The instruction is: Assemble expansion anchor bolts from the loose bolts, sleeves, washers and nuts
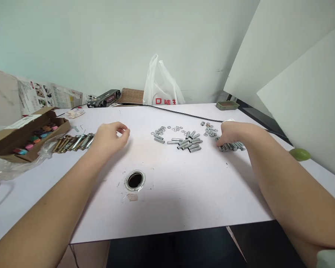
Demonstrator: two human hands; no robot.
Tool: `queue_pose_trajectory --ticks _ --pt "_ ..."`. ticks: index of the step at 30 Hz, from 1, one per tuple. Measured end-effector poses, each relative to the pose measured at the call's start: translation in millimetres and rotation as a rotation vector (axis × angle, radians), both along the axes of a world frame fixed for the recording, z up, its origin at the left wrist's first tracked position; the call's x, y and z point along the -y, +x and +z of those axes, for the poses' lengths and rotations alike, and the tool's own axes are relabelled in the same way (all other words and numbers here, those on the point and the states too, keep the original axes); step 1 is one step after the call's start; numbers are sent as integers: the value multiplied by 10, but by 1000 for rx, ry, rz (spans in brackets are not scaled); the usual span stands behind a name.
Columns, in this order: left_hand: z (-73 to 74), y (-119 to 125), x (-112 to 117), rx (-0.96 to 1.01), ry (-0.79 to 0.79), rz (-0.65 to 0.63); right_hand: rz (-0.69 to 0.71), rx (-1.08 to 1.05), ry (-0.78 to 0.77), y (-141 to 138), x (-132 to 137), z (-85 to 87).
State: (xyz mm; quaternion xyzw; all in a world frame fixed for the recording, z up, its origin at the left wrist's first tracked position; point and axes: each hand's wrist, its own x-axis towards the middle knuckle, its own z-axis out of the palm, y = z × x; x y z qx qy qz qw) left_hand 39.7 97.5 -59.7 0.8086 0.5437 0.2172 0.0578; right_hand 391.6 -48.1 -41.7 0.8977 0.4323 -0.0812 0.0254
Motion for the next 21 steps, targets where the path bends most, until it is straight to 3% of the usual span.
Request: queue_pose_trajectory --ticks 3,8,14,17,21 --pt "-84 79 27 -26 -39 -82 -40 -29 -225 -58 -28 8" --pt "-144 78 -22 -5 -112 -123 -56 -23 -187 20 -25 25" --pt "-156 82 -17 81 -175 -167 -23 -159 -310 120 -46 -4" --pt "-151 134 67 112 -164 -202 37 -199 -224 97 -51 34" --pt "-181 289 269 242 -295 -332 219 -293 184 -288 -64 51"
